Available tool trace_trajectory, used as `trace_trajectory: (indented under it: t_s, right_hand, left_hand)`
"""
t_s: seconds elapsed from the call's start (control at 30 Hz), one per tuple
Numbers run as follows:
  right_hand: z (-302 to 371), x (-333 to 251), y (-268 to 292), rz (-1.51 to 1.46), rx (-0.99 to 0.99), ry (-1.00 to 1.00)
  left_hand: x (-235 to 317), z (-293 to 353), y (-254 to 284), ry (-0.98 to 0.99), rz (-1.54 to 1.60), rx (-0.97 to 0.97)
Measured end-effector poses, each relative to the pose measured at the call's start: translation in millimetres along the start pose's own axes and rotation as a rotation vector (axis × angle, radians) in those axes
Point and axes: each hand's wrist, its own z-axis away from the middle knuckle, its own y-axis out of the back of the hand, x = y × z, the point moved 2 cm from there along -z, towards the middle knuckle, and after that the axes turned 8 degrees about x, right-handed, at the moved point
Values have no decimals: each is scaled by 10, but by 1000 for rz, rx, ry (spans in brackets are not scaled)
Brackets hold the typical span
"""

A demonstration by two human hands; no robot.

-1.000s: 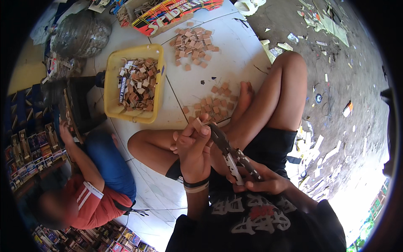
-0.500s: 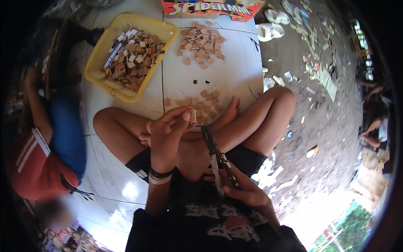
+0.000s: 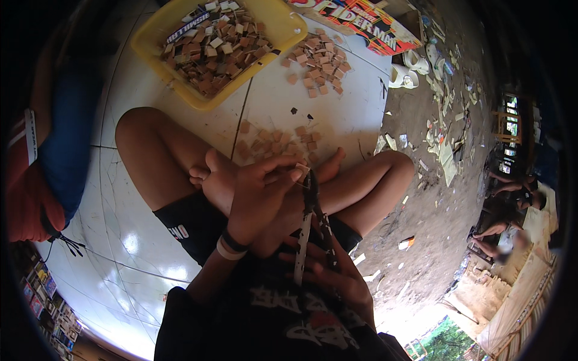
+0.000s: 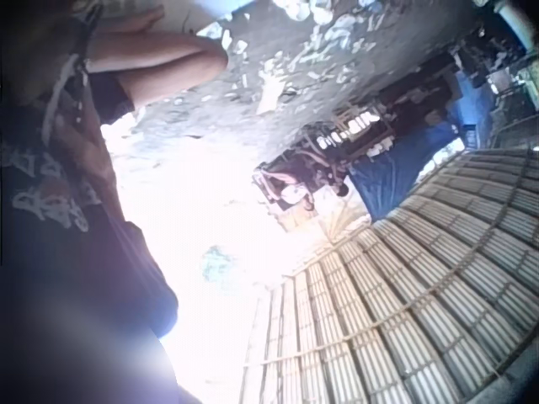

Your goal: The person sits cross-legged on the floor and uses a knife to carve small wooden blocks into smaller pieces. They repeatedly pick up a block, shave off pieces with the knife, and place the carved pieces into a yellow basket or onto the floor.

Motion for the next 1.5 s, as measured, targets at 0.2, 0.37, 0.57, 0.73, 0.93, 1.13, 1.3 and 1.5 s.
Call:
trace_trajectory:
  t_s: [0.2,0.37,0.57,0.73,0.93,1.13,1.3,1.5]
  right_hand:
    - [-25,-47,-179,58,65,-17]
    - [-18,-52,-244,96,83,-19]
    - [-32,-18,-247,150,82,-6]
    - [-33,13,-240,161,101,-10]
    - [-23,123,-176,160,126,-18]
    - [-107,377,23,241,123,-177]
    - [-253,675,201,187,117,-62]
    - [-227,754,362,356,442,5]
  left_hand:
    - [74,27,83,-30,31,-1]
    - [100,39,145,-50,46,-18]
    - [103,44,172,-79,55,-27]
    - [87,62,190,-64,69,-34]
    - [40,66,198,-64,63,-28]
    - [-43,70,183,-72,77,-64]
    - [-111,44,107,-100,74,-120]
    - [-198,-14,34,-178,-142,-99]
